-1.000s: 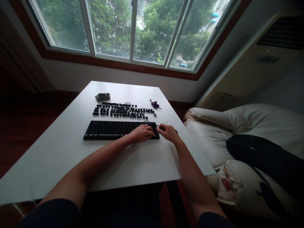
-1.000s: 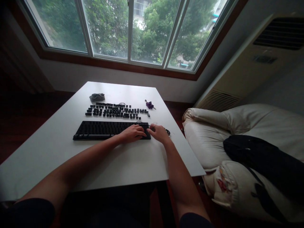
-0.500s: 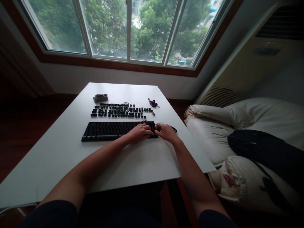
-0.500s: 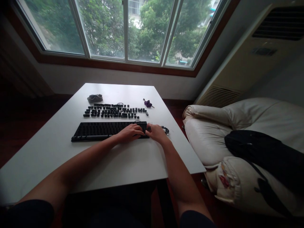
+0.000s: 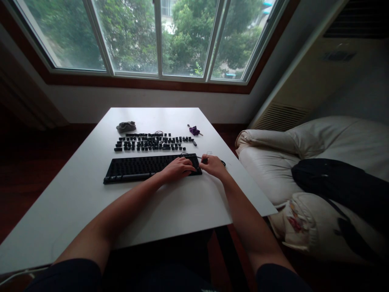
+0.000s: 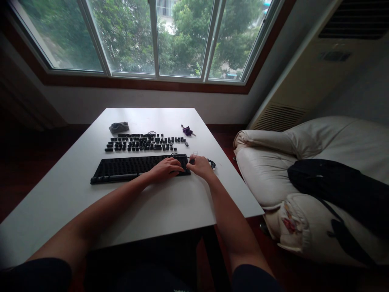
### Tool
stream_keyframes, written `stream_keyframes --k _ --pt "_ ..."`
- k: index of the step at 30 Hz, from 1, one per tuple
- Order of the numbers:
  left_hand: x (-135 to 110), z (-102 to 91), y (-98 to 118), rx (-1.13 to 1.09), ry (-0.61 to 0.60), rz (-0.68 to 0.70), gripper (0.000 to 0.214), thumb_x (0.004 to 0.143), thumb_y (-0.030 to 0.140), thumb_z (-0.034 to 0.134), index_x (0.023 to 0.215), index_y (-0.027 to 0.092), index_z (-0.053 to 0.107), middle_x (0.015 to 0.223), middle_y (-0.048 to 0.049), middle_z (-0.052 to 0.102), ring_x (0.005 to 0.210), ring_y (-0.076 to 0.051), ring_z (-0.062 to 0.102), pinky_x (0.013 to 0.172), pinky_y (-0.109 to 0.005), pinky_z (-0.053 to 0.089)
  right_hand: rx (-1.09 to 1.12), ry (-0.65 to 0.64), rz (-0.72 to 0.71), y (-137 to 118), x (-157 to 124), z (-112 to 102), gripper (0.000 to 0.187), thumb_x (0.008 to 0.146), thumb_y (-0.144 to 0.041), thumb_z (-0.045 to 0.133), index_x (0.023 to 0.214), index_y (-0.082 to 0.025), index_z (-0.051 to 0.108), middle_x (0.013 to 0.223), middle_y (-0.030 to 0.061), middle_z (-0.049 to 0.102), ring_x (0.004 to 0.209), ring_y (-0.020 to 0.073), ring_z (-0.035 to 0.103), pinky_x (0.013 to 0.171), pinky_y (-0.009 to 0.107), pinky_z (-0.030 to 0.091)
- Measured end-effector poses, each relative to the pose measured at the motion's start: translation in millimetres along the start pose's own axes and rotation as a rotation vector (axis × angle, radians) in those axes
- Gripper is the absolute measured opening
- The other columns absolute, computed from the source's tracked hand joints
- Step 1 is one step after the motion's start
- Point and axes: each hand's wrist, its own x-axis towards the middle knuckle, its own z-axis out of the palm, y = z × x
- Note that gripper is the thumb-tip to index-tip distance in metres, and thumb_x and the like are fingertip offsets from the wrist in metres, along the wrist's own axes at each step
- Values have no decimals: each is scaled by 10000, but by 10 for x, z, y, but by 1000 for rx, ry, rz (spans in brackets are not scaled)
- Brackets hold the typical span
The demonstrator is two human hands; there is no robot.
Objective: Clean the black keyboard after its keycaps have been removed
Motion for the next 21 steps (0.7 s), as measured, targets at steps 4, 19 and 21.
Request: stream_keyframes --k 4,19,21 --pt "-16 18 -18 11 2 5 298 981 272 538 1211 302 725 1159 -75 662 1076 -221 574 994 -382 414 -10 7 40 -17 1 28 110 747 -319 672 772 -214 688 656 6 695 614 160 602 581 242 388" --pt "-27 25 -42 -14 9 4 284 982 281 546 1201 307 727 1165 -62 662 1080 -219 572 993 -370 405 -34 -16 125 -89 0 50 93 753 -316 653 753 -224 665 688 20 710 649 178 621 599 250 383" --pt "-28 33 -52 -10 8 4 289 983 284 545 1209 308 724 1165 -62 664 1084 -219 573 994 -368 406 -54 -10 75 -110 -14 50 97 763 -319 648 776 -224 657 706 24 710 647 178 615 610 256 382"
